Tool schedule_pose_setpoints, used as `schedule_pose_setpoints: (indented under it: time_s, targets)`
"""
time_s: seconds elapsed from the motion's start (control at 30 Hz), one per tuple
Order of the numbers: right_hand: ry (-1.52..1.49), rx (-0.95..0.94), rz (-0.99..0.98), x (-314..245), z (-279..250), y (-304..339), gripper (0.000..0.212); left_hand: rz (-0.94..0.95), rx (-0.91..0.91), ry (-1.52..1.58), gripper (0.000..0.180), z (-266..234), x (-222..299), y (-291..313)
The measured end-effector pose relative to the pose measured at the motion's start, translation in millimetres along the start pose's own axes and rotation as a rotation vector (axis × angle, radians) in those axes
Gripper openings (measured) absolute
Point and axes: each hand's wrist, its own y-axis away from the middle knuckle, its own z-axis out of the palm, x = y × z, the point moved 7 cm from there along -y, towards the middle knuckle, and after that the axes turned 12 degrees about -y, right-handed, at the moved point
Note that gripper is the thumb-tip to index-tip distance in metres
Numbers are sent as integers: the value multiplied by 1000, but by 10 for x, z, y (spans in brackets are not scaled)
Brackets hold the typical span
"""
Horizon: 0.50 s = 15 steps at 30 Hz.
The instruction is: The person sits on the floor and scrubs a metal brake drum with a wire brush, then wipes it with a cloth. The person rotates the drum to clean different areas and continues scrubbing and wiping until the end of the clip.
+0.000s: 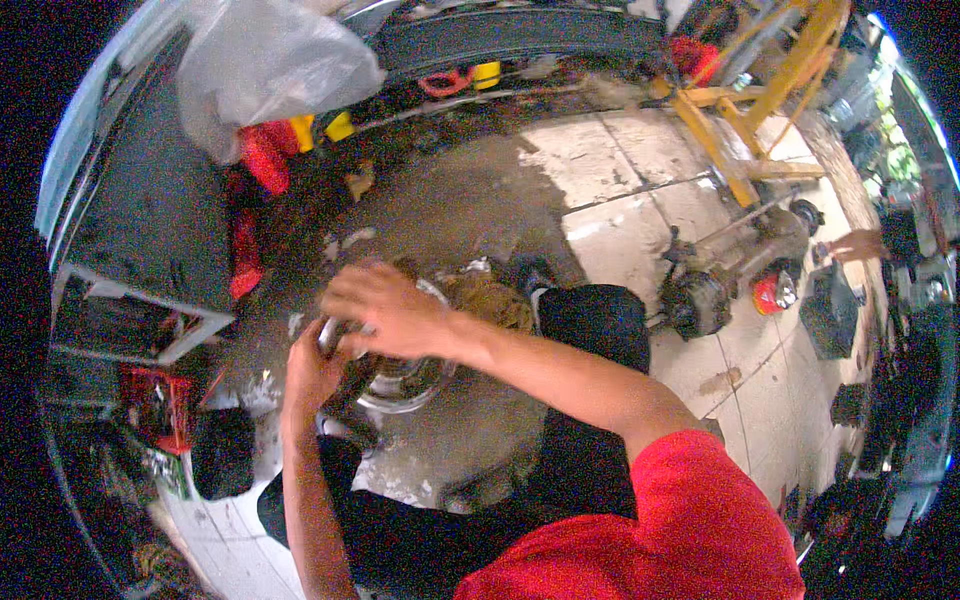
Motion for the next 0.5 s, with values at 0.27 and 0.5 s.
schedule_pose_setpoints:
  time_s: [0.27,0.5]
  targets:
    - [71,-139,-8,-242,84,-27,56,-35,-22,-243,48,-67,-4,54]
    - [-146,138,364,462,-70,21,50,11,43,39,47,-62,13,-9]
